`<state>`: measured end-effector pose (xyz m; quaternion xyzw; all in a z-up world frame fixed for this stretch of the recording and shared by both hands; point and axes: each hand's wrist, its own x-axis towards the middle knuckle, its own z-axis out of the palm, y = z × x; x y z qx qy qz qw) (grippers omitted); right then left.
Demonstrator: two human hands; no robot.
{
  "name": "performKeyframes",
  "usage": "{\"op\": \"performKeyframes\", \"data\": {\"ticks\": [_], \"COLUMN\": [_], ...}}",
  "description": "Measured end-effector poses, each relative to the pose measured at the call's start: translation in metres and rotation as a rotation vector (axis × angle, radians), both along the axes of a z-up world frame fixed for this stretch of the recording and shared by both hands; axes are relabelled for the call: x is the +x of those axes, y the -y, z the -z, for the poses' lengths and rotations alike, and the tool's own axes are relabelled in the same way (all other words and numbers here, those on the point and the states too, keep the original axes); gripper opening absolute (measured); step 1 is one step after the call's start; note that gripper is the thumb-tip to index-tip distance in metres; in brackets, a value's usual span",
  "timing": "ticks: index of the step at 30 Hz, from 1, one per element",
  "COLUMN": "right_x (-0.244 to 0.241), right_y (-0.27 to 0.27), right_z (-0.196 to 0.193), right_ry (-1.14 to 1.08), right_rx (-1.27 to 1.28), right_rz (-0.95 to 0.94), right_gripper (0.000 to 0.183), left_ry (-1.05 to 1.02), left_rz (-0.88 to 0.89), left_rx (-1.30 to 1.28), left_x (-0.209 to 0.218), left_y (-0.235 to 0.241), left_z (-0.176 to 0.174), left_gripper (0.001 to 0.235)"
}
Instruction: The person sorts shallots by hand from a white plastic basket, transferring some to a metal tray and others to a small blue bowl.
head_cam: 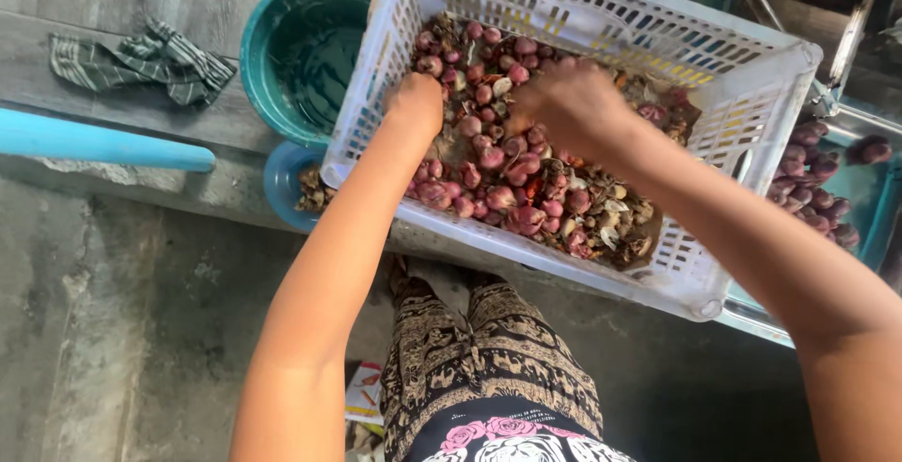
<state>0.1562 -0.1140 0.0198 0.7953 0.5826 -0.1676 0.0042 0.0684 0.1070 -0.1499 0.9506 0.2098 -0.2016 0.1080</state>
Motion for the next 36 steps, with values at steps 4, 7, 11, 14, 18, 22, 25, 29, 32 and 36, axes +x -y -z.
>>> {"op": "performKeyframes", "data": {"ticks": [4,7,11,14,18,22,25,29,32,36], "right_x": [0.035,0.049,0.06,0.072,0.079,0.065,0.044,0.02,0.031,0.034], "right_y": [0.035,0.075,0.106,0.116,0.117,0.112,0.099,0.086,0.08,0.083], "right_z": [-0.03,-0.039,-0.053,-0.05,-0.031,0.001,0.032,0.028,-0.001,0.002], "right_ry": [-0.631,-1.257,-1.496,-1.114,-1.02,-0.428,-0.038,0.063,-0.516,-0.191], "right_rx": [0.098,0.592,0.72,0.516,0.131,-0.494,-0.753,-0.794,-0.548,-0.512], "right_rz": [0.207,0.146,0.237,0.379,0.215,0.201,0.196,-0.017,0.267,0.175], "right_gripper": [0.014,0.017,0.032,0.035,0.041,0.04,0.065,0.037,0.032,0.032], "left_ry": [0.009,-0.037,0.027,-0.061,0.058,0.177,0.112,0.12,0.081,0.24], "left_rz": [-0.186,-0.139,-0.163,-0.127,-0.121,0.069,-0.078,-0.078,0.083,0.842], "left_rx": [0.099,0.09,0.095,0.133,0.03,-0.292,-0.714,-0.829,-0.729,-0.412], "left_x": [0.006,0.001,0.001,0.001,-0.003,0.009,0.022,0.034,0.045,0.056], "left_y": [0.0,-0.001,0.002,0.004,0.006,0.023,0.052,0.073,0.07,0.078], "left_z": [0.021,0.023,0.013,-0.003,-0.037,-0.094,-0.127,-0.126,-0.081,-0.037], "left_gripper": [0.035,0.034,0.025,0.047,0.049,0.041,0.032,0.024,0.02,0.022]}}
